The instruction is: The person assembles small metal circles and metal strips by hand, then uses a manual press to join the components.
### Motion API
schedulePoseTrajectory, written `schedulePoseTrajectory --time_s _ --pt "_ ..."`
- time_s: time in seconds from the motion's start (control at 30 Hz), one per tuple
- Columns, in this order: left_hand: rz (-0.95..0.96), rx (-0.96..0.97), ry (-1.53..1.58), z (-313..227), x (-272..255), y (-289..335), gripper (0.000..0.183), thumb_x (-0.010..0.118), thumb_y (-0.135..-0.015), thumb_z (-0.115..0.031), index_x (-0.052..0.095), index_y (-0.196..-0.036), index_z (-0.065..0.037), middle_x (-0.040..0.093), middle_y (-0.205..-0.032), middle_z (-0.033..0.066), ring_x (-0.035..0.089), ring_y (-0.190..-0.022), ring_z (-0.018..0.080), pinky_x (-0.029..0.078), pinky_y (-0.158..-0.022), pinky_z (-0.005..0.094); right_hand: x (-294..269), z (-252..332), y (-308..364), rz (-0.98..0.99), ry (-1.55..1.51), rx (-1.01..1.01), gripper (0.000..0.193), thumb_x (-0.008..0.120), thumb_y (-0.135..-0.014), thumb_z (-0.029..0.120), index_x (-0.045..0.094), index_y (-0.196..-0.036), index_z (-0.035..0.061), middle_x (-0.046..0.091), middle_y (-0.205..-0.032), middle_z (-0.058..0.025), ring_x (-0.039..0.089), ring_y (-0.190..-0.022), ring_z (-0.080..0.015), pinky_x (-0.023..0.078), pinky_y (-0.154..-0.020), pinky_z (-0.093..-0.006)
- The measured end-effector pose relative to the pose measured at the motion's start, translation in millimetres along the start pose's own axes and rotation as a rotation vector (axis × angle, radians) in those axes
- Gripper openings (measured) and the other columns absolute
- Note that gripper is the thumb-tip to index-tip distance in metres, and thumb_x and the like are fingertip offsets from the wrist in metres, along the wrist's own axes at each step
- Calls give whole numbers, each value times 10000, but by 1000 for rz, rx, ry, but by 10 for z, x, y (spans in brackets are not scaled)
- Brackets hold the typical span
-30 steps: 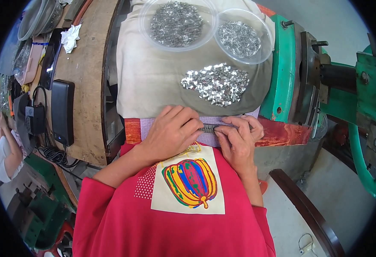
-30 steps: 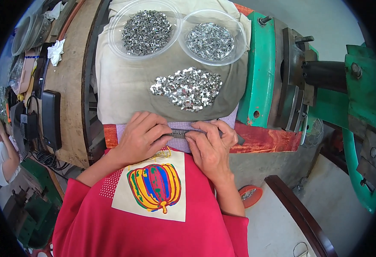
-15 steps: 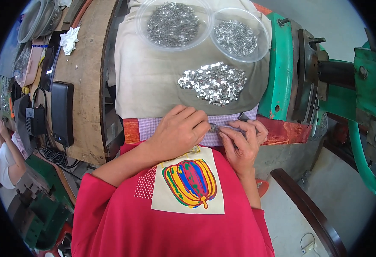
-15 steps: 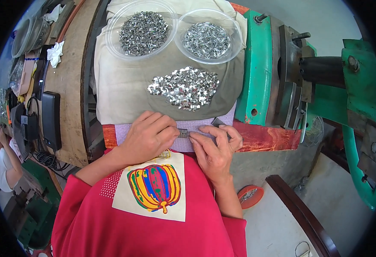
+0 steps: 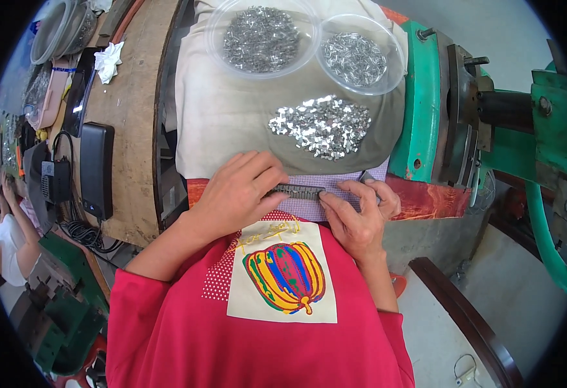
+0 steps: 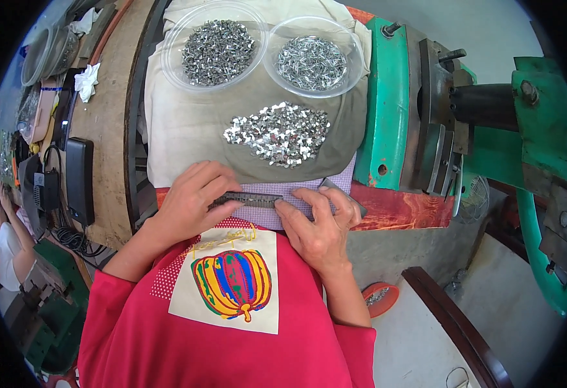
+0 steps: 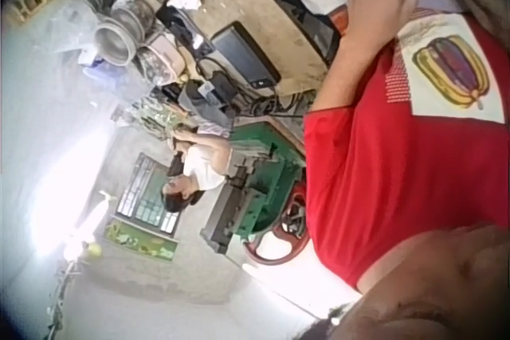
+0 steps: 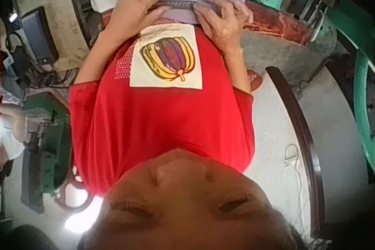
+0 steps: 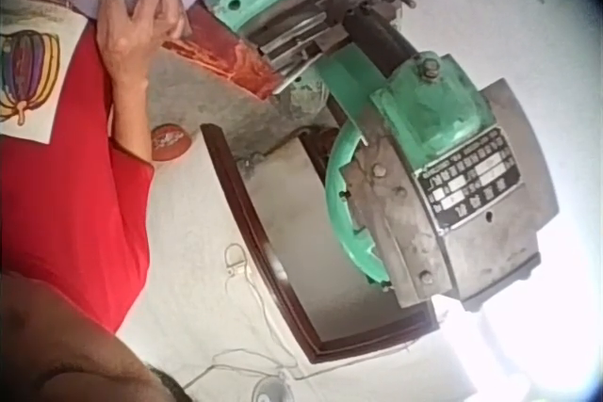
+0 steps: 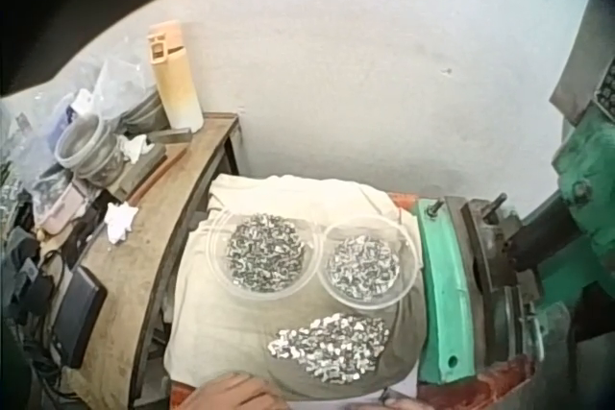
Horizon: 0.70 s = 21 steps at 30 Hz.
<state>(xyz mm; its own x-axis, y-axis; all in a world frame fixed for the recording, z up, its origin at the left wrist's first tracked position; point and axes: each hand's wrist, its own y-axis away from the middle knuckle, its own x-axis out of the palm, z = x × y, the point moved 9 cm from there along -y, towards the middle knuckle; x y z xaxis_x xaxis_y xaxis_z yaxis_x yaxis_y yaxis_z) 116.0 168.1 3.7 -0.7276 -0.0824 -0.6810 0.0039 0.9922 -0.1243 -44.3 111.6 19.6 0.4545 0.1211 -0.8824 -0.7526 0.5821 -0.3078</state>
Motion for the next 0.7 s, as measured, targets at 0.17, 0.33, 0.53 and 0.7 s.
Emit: schedulePoseTrajectory --time_s 0.17,0.33,0.53,0.7 --pt "16 -13 2 26 -32 104 288 787 -719 -144 639 -947 -49 579 -972 69 581 -923 265 462 -797 386 11 55 -32 2 44 -46 253 848 -669 179 760 -893 257 649 -1039 52 482 -1087 -254 327 -932 -395" --pt "-35 1 -40 34 -79 161 340 819 -697 -161 657 -976 -52 597 -1005 93 586 -914 292 477 -775 401 17 62 -37 -12 54 -76 193 770 -715 214 756 -889 297 627 -1068 70 468 -1102 -209 308 -882 -404" --pt "-51 -2 -36 18 -57 151 306 813 -711 -163 662 -955 -59 603 -984 84 588 -910 283 462 -777 392 79 206 -120 -2 46 -113 185 744 -730 220 755 -893 307 624 -1066 88 462 -1093 -192 308 -862 -395" --pt "-70 -12 -9 -13 59 90 250 796 -733 -153 655 -923 -70 607 -955 68 586 -892 269 443 -764 388 103 203 -136 29 40 -106 204 777 -714 224 757 -903 300 625 -1060 87 467 -1092 -195 309 -866 -394"
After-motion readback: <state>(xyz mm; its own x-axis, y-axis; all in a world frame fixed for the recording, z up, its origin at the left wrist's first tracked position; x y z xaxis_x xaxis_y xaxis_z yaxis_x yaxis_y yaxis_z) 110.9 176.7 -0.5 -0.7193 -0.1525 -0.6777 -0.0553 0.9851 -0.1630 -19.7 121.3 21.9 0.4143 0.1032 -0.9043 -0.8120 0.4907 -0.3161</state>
